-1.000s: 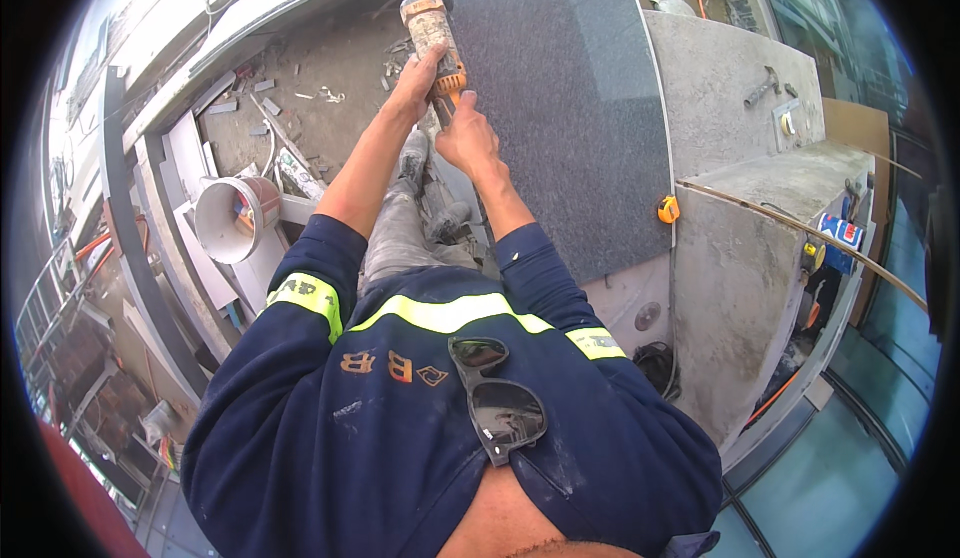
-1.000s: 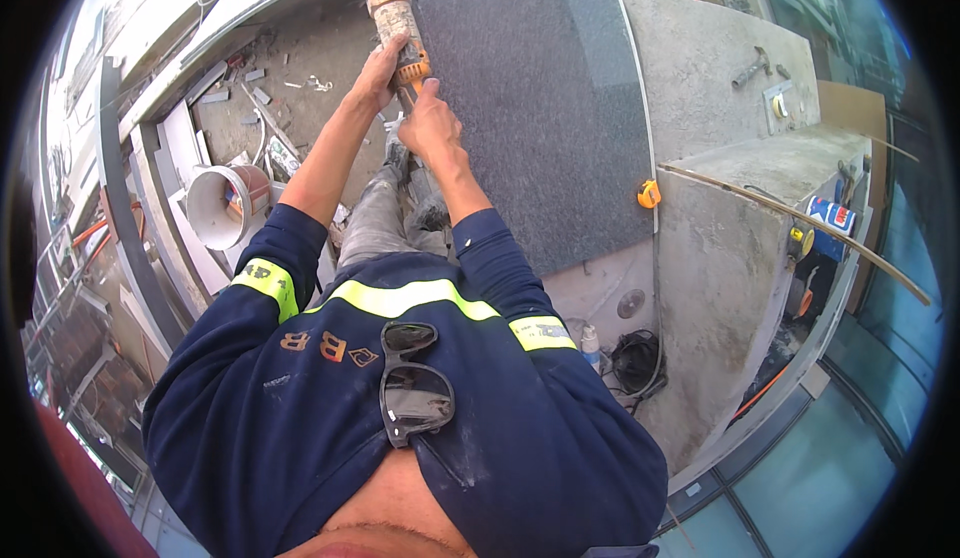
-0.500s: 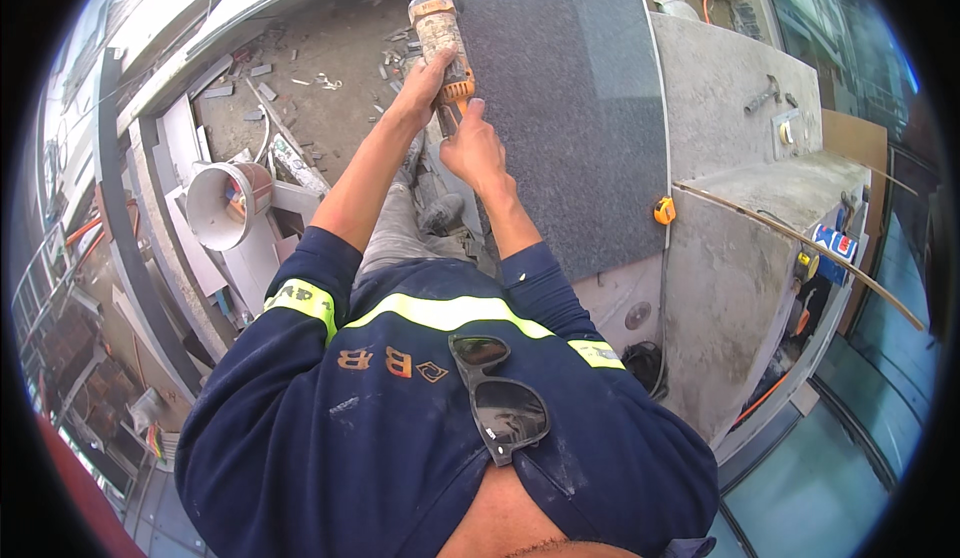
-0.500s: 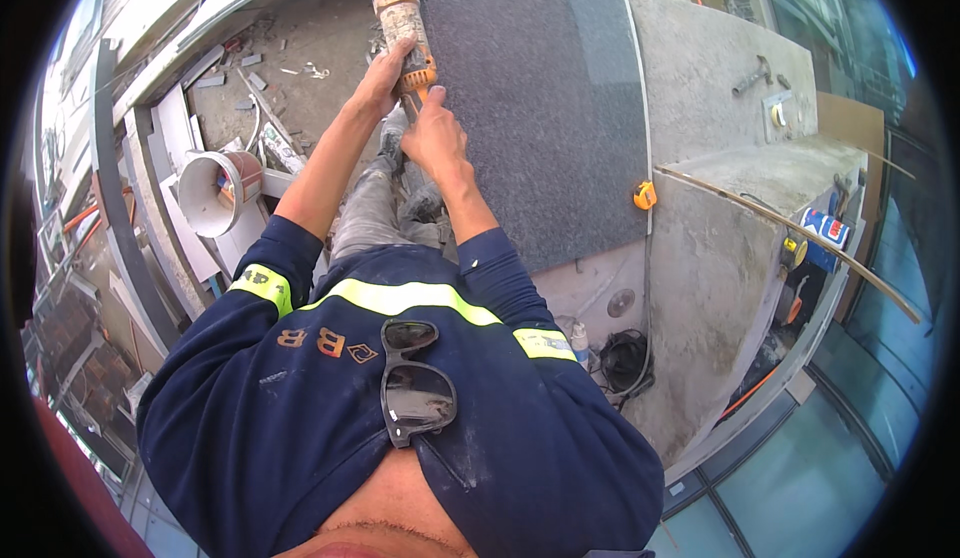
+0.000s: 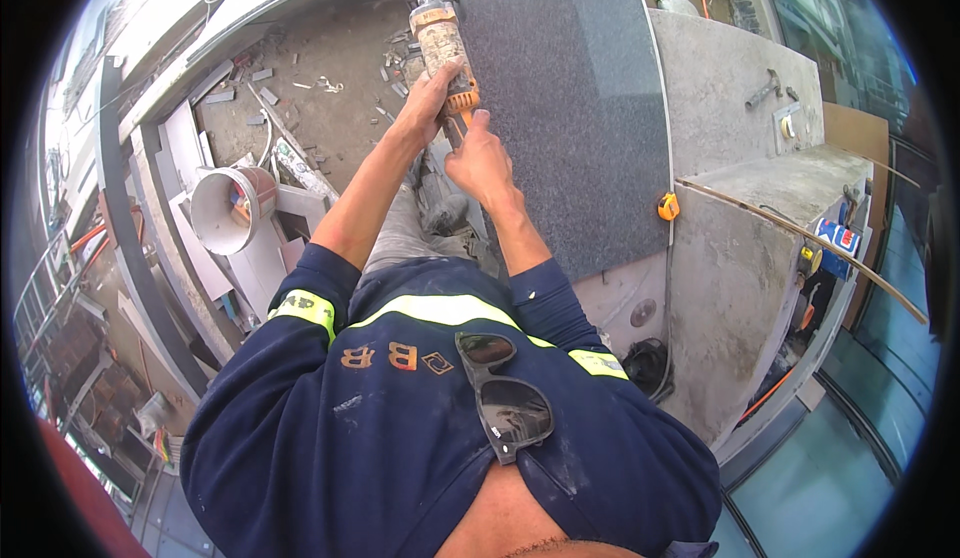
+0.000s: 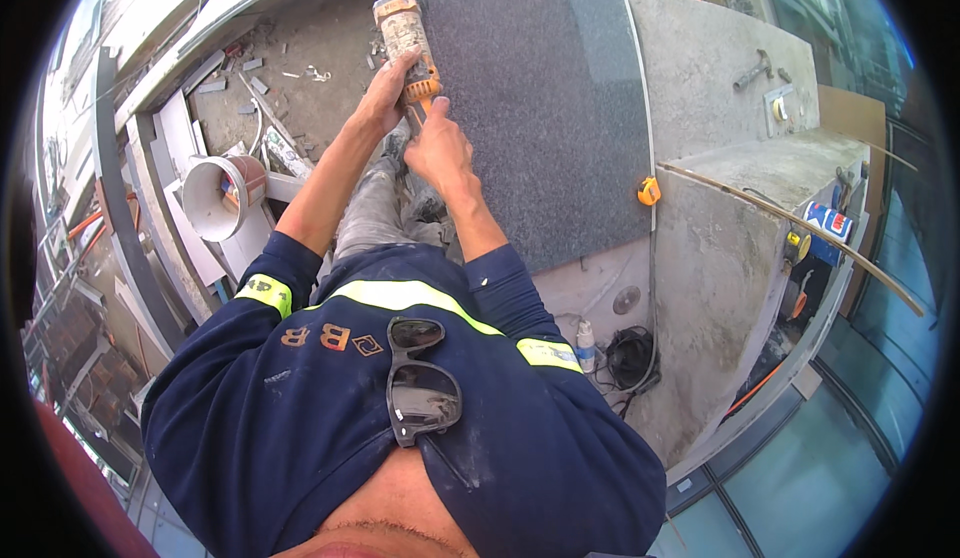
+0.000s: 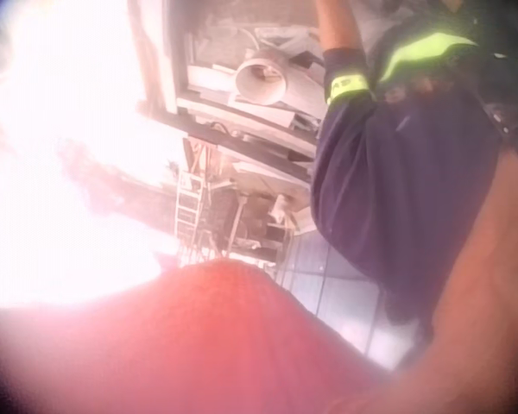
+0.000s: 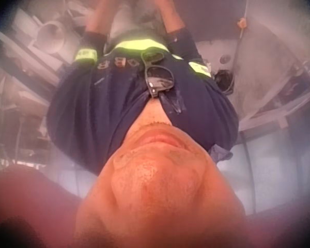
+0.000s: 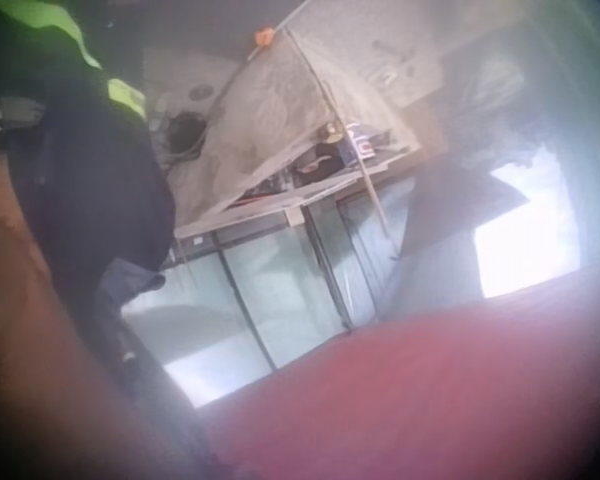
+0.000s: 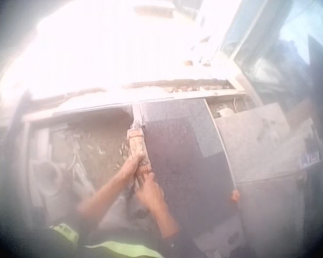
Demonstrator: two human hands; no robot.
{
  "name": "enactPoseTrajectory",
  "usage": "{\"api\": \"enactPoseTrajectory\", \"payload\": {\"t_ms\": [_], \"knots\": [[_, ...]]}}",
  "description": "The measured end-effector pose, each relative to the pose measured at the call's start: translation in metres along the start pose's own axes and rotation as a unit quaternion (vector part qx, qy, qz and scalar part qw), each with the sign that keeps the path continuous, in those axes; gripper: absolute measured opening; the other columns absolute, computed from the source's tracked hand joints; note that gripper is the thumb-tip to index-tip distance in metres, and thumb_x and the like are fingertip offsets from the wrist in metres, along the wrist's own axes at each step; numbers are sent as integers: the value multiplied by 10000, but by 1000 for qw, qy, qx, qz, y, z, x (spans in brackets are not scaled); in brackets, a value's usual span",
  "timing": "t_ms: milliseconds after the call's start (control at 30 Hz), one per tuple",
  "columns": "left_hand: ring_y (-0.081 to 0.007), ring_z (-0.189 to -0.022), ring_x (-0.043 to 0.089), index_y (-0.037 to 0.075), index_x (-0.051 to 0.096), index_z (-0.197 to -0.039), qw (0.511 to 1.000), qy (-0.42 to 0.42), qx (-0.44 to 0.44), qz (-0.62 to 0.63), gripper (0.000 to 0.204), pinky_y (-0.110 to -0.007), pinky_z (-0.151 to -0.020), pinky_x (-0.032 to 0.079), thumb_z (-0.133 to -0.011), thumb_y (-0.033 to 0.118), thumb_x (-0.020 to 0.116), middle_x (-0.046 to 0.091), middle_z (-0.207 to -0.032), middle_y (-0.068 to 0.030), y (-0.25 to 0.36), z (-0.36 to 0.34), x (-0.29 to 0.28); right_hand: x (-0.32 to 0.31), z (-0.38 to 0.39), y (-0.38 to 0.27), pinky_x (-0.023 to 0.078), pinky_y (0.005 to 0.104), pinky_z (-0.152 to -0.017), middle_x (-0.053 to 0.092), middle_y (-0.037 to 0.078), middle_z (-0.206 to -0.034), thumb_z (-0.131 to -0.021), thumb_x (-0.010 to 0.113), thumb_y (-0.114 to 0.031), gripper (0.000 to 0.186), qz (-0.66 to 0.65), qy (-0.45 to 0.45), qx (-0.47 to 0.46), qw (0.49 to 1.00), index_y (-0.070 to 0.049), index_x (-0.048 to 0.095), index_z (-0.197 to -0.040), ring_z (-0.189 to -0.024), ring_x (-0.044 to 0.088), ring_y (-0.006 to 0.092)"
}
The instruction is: The person uses an angle grinder to cut a dark stone slab on a workbench. They guide the tool along the slab's edge, producing dust, and briefly pause to adjust the tool before continuing the cut.
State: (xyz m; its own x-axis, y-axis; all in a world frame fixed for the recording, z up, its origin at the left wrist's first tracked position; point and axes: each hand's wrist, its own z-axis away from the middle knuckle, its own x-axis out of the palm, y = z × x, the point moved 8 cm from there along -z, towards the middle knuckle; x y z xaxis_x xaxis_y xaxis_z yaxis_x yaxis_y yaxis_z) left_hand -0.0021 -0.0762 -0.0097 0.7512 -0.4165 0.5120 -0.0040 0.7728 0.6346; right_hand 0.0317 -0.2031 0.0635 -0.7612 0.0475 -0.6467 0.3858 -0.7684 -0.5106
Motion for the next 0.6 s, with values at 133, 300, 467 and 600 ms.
{"api": "enactPoseTrajectory", "payload": {"t_ms": [133,300,467,600], "knots": [[-186,-906,717,55,623,-1299,1000,19,4,-13,395,-388,-796,614,-1071,373,673,708,-1050,-59,2,-2,1,0,-4,0,565,604,-997,758,356,-1117,-901,715,-123,645,6,14,-3,1000,85,394,-1421,-1093,744,535],[-199,-928,737,48,659,-1255,996,43,-2,-72,411,-393,-811,615,-1058,408,681,736,-1039,-70,18,-33,-12,-2,-36,-12,552,641,-989,727,419,-1106,-884,650,-87,570,-8,35,-34,999,98,393,-1358,-1095,720,582],[-204,-940,738,41,653,-1265,997,31,-10,-67,452,-411,-833,617,-1043,432,700,739,-1062,-75,23,-49,-17,-1,-43,-13,558,621,-993,740,390,-1127,-894,663,-115,605,4,44,-37,998,95,395,-1394,-1106,724,568],[-206,-958,740,53,653,-1274,1000,20,-21,6,460,-420,-845,615,-1056,456,693,741,-1086,-78,16,-40,-16,4,-13,-1,557,627,-987,738,398,-1119,-895,641,-108,631,-1,23,-17,1000,100,380,-1430,-1100,722,573]]}}
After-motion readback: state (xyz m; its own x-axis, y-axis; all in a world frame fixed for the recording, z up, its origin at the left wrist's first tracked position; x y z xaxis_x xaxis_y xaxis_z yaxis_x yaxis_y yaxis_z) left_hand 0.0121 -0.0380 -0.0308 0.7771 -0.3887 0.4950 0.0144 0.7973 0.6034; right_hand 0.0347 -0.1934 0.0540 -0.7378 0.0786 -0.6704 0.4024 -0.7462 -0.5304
